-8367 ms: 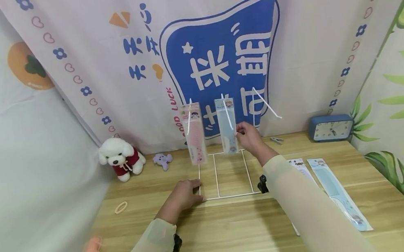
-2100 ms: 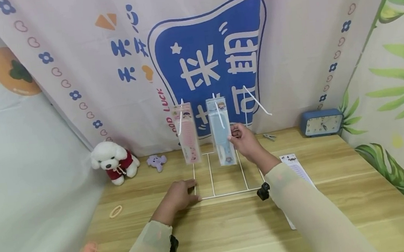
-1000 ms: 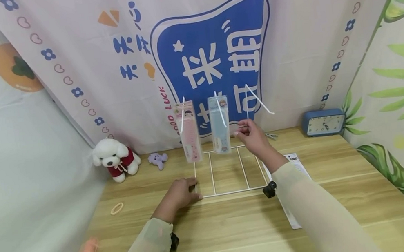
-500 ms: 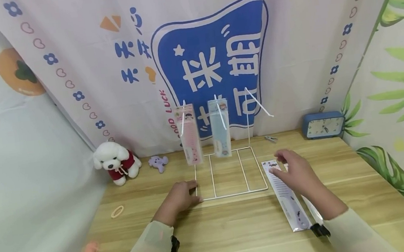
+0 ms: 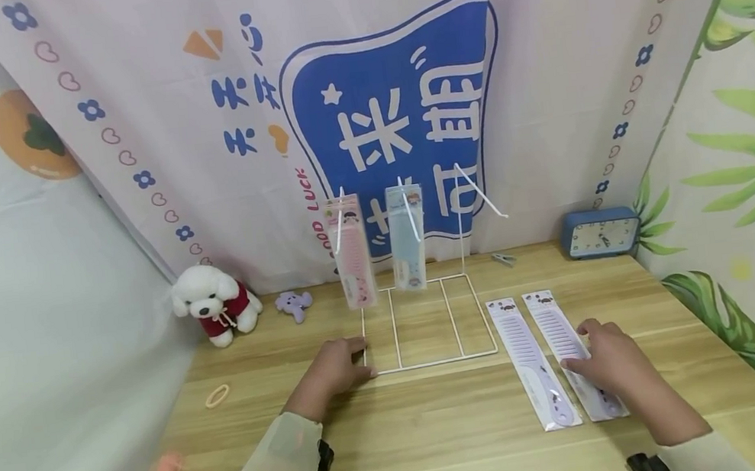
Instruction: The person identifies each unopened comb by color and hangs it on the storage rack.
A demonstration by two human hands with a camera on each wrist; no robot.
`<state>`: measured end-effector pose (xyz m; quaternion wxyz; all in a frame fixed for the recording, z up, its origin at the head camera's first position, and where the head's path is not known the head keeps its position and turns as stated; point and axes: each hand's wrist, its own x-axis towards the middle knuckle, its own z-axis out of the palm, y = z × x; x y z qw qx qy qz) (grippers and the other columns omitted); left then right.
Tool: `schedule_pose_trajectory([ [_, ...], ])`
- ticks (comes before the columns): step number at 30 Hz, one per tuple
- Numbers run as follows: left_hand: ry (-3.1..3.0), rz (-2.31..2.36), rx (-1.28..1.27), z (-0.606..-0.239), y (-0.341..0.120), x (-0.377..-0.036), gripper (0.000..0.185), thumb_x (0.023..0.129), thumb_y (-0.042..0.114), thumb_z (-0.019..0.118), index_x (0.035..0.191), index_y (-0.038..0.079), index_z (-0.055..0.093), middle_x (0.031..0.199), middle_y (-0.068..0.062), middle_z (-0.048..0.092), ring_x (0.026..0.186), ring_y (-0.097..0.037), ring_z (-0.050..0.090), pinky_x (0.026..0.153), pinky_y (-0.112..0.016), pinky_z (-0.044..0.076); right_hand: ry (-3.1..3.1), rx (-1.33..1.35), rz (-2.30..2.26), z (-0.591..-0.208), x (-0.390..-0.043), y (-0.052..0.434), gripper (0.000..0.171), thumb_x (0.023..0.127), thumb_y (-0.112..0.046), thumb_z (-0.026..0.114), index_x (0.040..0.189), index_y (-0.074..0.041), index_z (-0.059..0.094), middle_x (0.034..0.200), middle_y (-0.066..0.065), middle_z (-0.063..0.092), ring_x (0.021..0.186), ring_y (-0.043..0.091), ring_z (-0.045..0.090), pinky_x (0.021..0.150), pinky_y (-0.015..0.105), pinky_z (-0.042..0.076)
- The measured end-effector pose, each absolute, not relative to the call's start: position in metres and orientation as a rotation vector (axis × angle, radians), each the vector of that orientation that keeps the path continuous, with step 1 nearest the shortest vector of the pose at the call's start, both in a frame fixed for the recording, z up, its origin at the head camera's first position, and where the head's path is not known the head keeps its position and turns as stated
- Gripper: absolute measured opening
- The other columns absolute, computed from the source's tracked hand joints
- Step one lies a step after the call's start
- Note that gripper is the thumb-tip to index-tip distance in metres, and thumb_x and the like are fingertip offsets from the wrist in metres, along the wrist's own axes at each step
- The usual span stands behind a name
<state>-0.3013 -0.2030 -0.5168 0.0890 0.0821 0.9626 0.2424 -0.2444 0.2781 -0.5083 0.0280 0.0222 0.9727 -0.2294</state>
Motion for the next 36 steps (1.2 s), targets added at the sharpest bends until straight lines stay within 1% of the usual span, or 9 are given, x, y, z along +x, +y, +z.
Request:
schedule_pose_trajectory([
  [7,2.858,0.737,0.226,-0.515,-0.203,-0.300,0.066,0.093,0.030,0.089,0.151,0.010,0.065,0.162,-0.016,0.057,0.152,-0.044,0.050,0.128,-0.059,0.040,2.903,0.157,-0.642,-0.508,-0.243,0.280,0.090,0.087,-0.039,0.090,0.141,0.019,0.047,0.112,0.038,0.058,0.089,0.040,0.062,0.074,0.050,0.059],
  [13,2.862,0.735,0.226,-0.515,-0.202,-0.301,0.066,0.093,0.030,0.089,0.151,0.009,0.066,0.162,-0.016,0.058,0.152,-0.044,0.051,0.128,-0.059,0.041,2.881,0.155,-0.615,-0.509,-0.245,0.284,0.090,0.090,-0.034,0.086,0.142,0.025,0.042,0.115,0.044,0.058,0.092,0.042,0.063,0.079,0.056,0.060],
  [16,2.867,0.735,0.230,-0.515,-0.202,-0.301,0.065,0.093,0.029,0.089,0.151,0.009,0.066,0.161,-0.016,0.058,0.151,-0.044,0.051,0.128,-0.058,0.041,2.860,0.156,-0.625,-0.507,-0.246,0.287,0.086,0.093,-0.029,0.082,0.140,0.029,0.038,0.112,0.043,0.061,0.090,0.040,0.064,0.077,0.053,0.060],
  [20,2.864,0.734,0.228,-0.516,-0.203,-0.301,0.066,0.093,0.029,0.089,0.151,0.009,0.065,0.162,-0.015,0.058,0.152,-0.044,0.050,0.128,-0.059,0.040,2.829,0.157,-0.656,-0.508,-0.247,0.291,0.074,0.096,-0.021,0.076,0.132,0.031,0.036,0.098,0.034,0.063,0.081,0.035,0.066,0.067,0.045,0.060],
  [22,2.863,0.730,0.224,-0.516,-0.203,-0.301,0.066,0.093,0.030,0.089,0.151,0.009,0.065,0.162,-0.015,0.057,0.153,-0.044,0.050,0.129,-0.059,0.040,2.825,0.155,-0.667,-0.509,-0.247,0.293,0.066,0.098,-0.017,0.072,0.130,0.029,0.038,0.095,0.031,0.063,0.080,0.034,0.065,0.065,0.044,0.059],
  [28,2.866,0.721,0.230,-0.517,-0.202,-0.301,0.066,0.093,0.030,0.089,0.151,0.009,0.065,0.161,-0.014,0.059,0.152,-0.043,0.051,0.129,-0.058,0.040,2.913,0.067,-0.776,-0.509,-0.250,0.304,0.048,0.100,-0.005,0.062,0.137,0.021,0.044,0.110,0.039,0.062,0.095,0.043,0.063,0.078,0.054,0.059],
  [30,2.869,0.717,0.235,-0.517,-0.202,-0.302,0.067,0.093,0.030,0.089,0.151,0.009,0.065,0.161,-0.014,0.059,0.152,-0.043,0.051,0.129,-0.058,0.040,2.957,0.014,-0.853,-0.508,-0.251,0.308,0.046,0.102,-0.002,0.059,0.139,0.020,0.044,0.109,0.039,0.061,0.095,0.044,0.062,0.077,0.054,0.058],
  [33,2.874,0.709,0.238,-0.517,-0.202,-0.302,0.067,0.093,0.030,0.089,0.151,0.009,0.065,0.161,-0.015,0.059,0.151,-0.043,0.052,0.128,-0.058,0.041,2.975,-0.020,-1.017,-0.504,-0.253,0.314,0.042,0.106,-0.002,0.053,0.143,0.016,0.042,0.112,0.034,0.060,0.097,0.040,0.063,0.074,0.044,0.056],
  [36,2.871,0.711,0.230,-0.517,-0.203,-0.302,0.067,0.093,0.031,0.089,0.152,0.009,0.065,0.160,-0.017,0.059,0.151,-0.043,0.052,0.128,-0.057,0.041,2.911,-0.035,-1.270,-0.499,-0.253,0.316,0.041,0.111,-0.005,0.048,0.147,0.012,0.037,0.124,0.033,0.058,0.105,0.039,0.064,0.074,0.032,0.055],
])
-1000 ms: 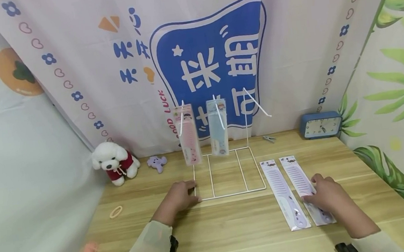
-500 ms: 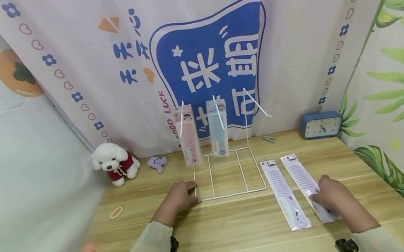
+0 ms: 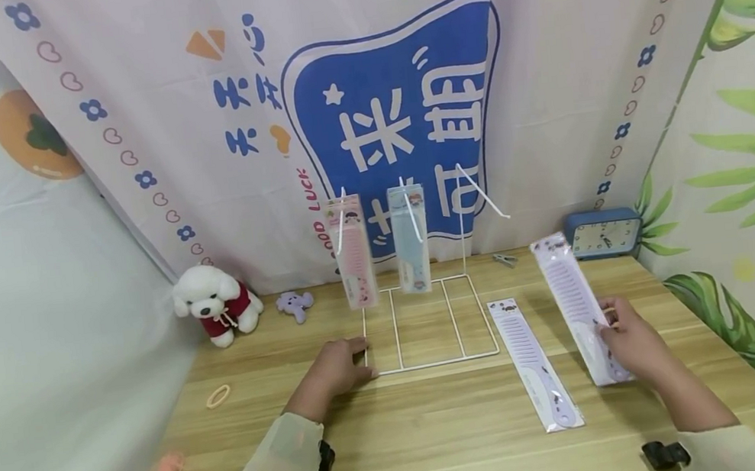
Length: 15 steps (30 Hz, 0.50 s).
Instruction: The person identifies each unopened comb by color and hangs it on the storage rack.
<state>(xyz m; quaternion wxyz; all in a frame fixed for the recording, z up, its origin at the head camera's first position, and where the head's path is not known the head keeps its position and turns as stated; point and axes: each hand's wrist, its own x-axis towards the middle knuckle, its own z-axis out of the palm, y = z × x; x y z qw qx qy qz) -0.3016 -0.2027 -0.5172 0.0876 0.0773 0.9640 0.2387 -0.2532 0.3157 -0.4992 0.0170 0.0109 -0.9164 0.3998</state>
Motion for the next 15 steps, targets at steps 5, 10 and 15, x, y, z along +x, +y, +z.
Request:
schedule_pose_trajectory([
  [5,2.873,0.710,0.236,-0.517,-0.203,-0.302,0.066,0.093,0.030,0.089,0.152,0.009,0.065,0.158,-0.020,0.060,0.150,-0.044,0.053,0.127,-0.057,0.042,-2.627,0.223,1.569,-0.492,-0.255,0.316,0.034,0.114,-0.006,0.049,0.143,0.006,0.036,0.138,0.031,0.053,0.122,0.024,0.065,0.085,0.026,0.062],
  [10,2.877,0.716,0.245,-0.517,-0.202,-0.302,0.066,0.093,0.029,0.090,0.151,0.008,0.066,0.158,-0.020,0.060,0.149,-0.044,0.053,0.127,-0.057,0.042,-2.510,0.416,1.734,-0.483,-0.260,0.309,0.038,0.113,-0.008,0.057,0.144,0.005,0.039,0.143,0.021,0.057,0.116,-0.004,0.063,0.092,0.028,0.064],
  [15,2.877,0.717,0.247,-0.517,-0.202,-0.302,0.066,0.093,0.029,0.089,0.151,0.008,0.066,0.159,-0.018,0.060,0.150,-0.044,0.052,0.128,-0.057,0.042,-2.430,0.572,1.890,-0.473,-0.267,0.291,0.042,0.111,-0.007,0.061,0.148,-0.002,0.041,0.139,-0.007,0.060,0.120,0.000,0.066,0.094,0.027,0.064],
])
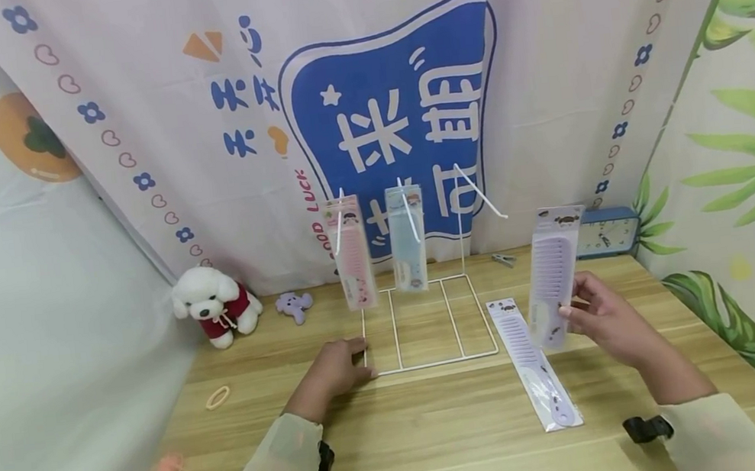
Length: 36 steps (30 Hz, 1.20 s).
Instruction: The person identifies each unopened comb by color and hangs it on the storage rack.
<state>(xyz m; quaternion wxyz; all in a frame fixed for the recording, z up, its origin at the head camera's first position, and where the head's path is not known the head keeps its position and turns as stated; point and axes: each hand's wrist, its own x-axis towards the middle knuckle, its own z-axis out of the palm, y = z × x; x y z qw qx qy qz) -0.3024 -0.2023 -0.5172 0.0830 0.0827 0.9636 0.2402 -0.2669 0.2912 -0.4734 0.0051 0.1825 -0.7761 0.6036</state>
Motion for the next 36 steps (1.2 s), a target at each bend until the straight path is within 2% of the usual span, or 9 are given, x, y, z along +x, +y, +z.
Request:
schedule_pose_trajectory([
  [2,2.873,0.723,0.238,-0.517,-0.202,-0.303,0.066,0.093,0.029,0.089,0.151,0.008,0.066,0.160,-0.017,0.059,0.151,-0.043,0.051,0.128,-0.057,0.041,-2.394,0.642,1.949,-0.470,-0.270,0.283,0.039,0.110,-0.003,0.060,0.146,-0.005,0.044,0.137,-0.009,0.061,0.120,0.003,0.067,0.095,0.028,0.065],
  [7,2.869,0.726,0.228,-0.517,-0.202,-0.302,0.066,0.093,0.030,0.089,0.151,0.009,0.066,0.162,-0.014,0.058,0.152,-0.043,0.050,0.129,-0.057,0.041,-2.313,0.801,2.057,-0.465,-0.276,0.264,0.034,0.108,0.004,0.059,0.137,-0.010,0.048,0.129,-0.003,0.062,0.117,0.009,0.070,0.095,0.029,0.065],
  [11,2.872,0.712,0.239,-0.516,-0.202,-0.302,0.065,0.094,0.031,0.089,0.151,0.009,0.066,0.162,-0.013,0.059,0.152,-0.043,0.050,0.128,-0.057,0.041,-2.301,0.845,2.090,-0.464,-0.280,0.253,0.031,0.108,0.006,0.058,0.134,-0.007,0.048,0.125,0.001,0.061,0.115,0.010,0.070,0.095,0.031,0.066],
  [18,2.873,0.700,0.241,-0.517,-0.202,-0.302,0.064,0.094,0.030,0.089,0.150,0.009,0.066,0.161,-0.014,0.059,0.152,-0.043,0.051,0.128,-0.057,0.041,-2.402,0.779,2.017,-0.464,-0.282,0.247,0.034,0.108,0.003,0.058,0.139,0.002,0.043,0.129,0.003,0.060,0.119,0.008,0.069,0.097,0.032,0.065],
  [24,2.873,0.705,0.239,-0.517,-0.202,-0.302,0.064,0.094,0.030,0.089,0.150,0.009,0.067,0.160,-0.016,0.059,0.151,-0.043,0.051,0.128,-0.057,0.042,-2.399,0.790,2.037,-0.465,-0.284,0.247,0.032,0.110,0.002,0.057,0.138,0.004,0.041,0.130,0.001,0.060,0.120,0.007,0.069,0.096,0.033,0.066],
  [28,2.874,0.712,0.229,-0.518,-0.202,-0.302,0.065,0.094,0.030,0.089,0.151,0.009,0.066,0.161,-0.015,0.059,0.152,-0.043,0.051,0.128,-0.057,0.041,-2.422,0.747,2.033,-0.466,-0.288,0.246,0.033,0.110,0.000,0.057,0.138,0.005,0.040,0.130,0.006,0.059,0.120,0.007,0.069,0.095,0.035,0.066],
  [31,2.875,0.715,0.229,-0.518,-0.202,-0.302,0.065,0.094,0.029,0.089,0.151,0.009,0.066,0.161,-0.015,0.059,0.152,-0.043,0.051,0.128,-0.057,0.041,-2.471,0.677,2.011,-0.467,-0.294,0.245,0.034,0.111,-0.002,0.059,0.139,0.004,0.042,0.132,0.013,0.057,0.123,0.014,0.068,0.097,0.038,0.066],
  [36,2.876,0.715,0.241,-0.517,-0.202,-0.302,0.064,0.094,0.029,0.089,0.150,0.009,0.066,0.161,-0.014,0.059,0.151,-0.043,0.051,0.128,-0.057,0.042,-2.526,0.580,1.980,-0.467,-0.314,0.239,0.032,0.110,-0.004,0.060,0.137,0.003,0.044,0.134,0.023,0.055,0.131,0.036,0.064,0.101,0.046,0.066],
])
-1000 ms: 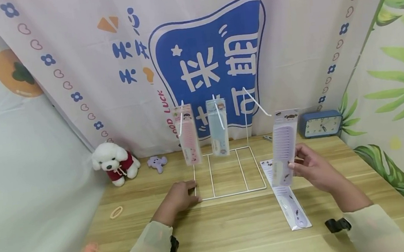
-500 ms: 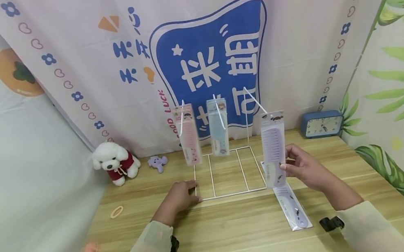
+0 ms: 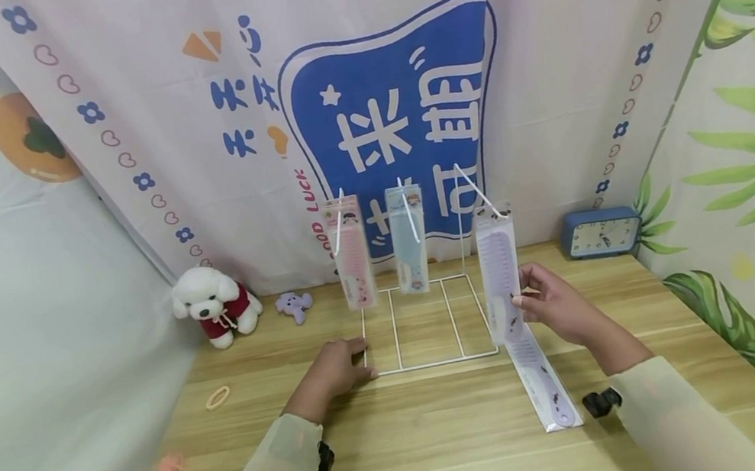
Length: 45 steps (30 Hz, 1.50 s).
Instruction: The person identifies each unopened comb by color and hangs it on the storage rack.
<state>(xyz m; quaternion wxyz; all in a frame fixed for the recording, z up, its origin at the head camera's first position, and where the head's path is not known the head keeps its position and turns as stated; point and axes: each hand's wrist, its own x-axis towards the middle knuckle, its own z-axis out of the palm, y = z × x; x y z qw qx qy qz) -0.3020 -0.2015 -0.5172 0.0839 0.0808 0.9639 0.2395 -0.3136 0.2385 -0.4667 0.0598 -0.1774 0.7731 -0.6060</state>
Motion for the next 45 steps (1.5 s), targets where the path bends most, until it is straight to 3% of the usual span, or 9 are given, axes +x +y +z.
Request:
schedule_pose_trajectory([
  [3,2.876,0.706,0.241,-0.518,-0.203,-0.302,0.064,0.094,0.029,0.089,0.151,0.009,0.066,0.161,-0.012,0.059,0.151,-0.043,0.051,0.127,-0.057,0.042,2.351,-0.487,-1.842,-0.464,-0.333,0.230,0.032,0.109,-0.002,0.060,0.136,0.003,0.044,0.132,0.023,0.054,0.129,0.040,0.064,0.101,0.047,0.065],
  [12,2.876,0.704,0.247,-0.517,-0.203,-0.301,0.065,0.094,0.029,0.088,0.151,0.009,0.066,0.162,-0.011,0.059,0.152,-0.041,0.051,0.128,-0.055,0.041,2.245,-0.328,-1.995,-0.457,-0.392,0.209,0.031,0.111,0.001,0.052,0.140,-0.001,0.042,0.131,0.013,0.054,0.116,0.022,0.059,0.101,0.048,0.064],
  [16,2.876,0.717,0.256,-0.515,-0.202,-0.301,0.065,0.094,0.029,0.089,0.151,0.009,0.066,0.161,-0.012,0.059,0.151,-0.041,0.052,0.128,-0.055,0.042,2.258,-0.275,-2.007,-0.456,-0.405,0.205,0.030,0.111,0.002,0.051,0.140,-0.001,0.042,0.129,0.011,0.055,0.116,0.021,0.057,0.103,0.046,0.062],
  [22,2.884,0.731,0.267,-0.516,-0.203,-0.302,0.064,0.093,0.028,0.089,0.150,0.008,0.067,0.160,-0.013,0.060,0.150,-0.042,0.053,0.128,-0.055,0.042,2.353,-0.260,-1.954,-0.457,-0.418,0.200,0.034,0.111,0.001,0.051,0.143,0.008,0.042,0.133,0.020,0.055,0.122,0.028,0.057,0.111,0.055,0.057],
  [31,2.881,0.730,0.263,-0.517,-0.202,-0.302,0.065,0.092,0.028,0.090,0.150,0.008,0.067,0.160,-0.011,0.060,0.151,-0.041,0.052,0.128,-0.055,0.042,2.524,-0.211,-1.803,-0.457,-0.431,0.187,0.034,0.111,-0.002,0.053,0.144,0.010,0.049,0.140,0.030,0.056,0.130,0.043,0.059,0.113,0.054,0.056],
  [45,2.898,0.723,0.280,-0.518,-0.203,-0.302,0.065,0.092,0.029,0.091,0.148,0.008,0.068,0.158,-0.014,0.062,0.149,-0.043,0.054,0.127,-0.056,0.043,2.501,-0.189,-1.845,-0.454,-0.431,0.181,0.038,0.112,-0.003,0.054,0.148,0.009,0.048,0.144,0.029,0.055,0.133,0.041,0.056,0.116,0.054,0.054],
])
